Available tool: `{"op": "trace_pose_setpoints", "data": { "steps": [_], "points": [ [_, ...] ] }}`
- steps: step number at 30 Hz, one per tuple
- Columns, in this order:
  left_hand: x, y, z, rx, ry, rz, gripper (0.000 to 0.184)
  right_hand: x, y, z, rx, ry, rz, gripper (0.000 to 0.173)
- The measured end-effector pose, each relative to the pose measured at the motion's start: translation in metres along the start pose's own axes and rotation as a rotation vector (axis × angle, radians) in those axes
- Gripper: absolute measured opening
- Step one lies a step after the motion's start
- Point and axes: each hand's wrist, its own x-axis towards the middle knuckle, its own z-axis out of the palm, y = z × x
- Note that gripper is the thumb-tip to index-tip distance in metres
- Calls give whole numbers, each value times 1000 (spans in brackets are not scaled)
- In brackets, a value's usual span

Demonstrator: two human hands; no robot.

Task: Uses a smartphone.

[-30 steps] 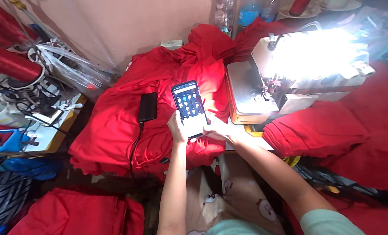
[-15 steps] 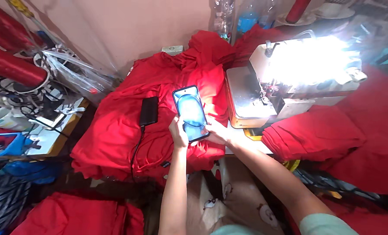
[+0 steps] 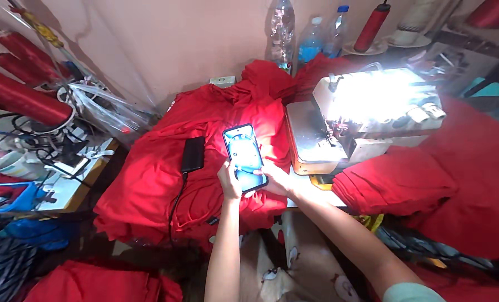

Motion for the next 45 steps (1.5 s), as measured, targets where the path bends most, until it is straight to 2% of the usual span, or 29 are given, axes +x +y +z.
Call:
{"op": "trace_pose_setpoints", "data": {
  "steps": [11, 16, 20, 29, 45],
  "points": [
    [0, -3, -2, 16, -13, 18, 33, -1, 0, 1, 45, 8, 9, 24],
    [-1, 0, 0, 3, 7, -35, 31, -1, 0, 2, -50, 6, -34, 47],
    [-1, 1, 1, -11, 17, -33, 31, -1, 1, 2, -60, 9, -43, 53],
    [0, 2, 1, -12, 14, -61, 32, -2, 1, 1, -10, -27, -44, 41],
    [-1, 2, 1, -32, 10, -54, 33, -2, 0, 2, -45, 9, -33, 43]
  ]
}}
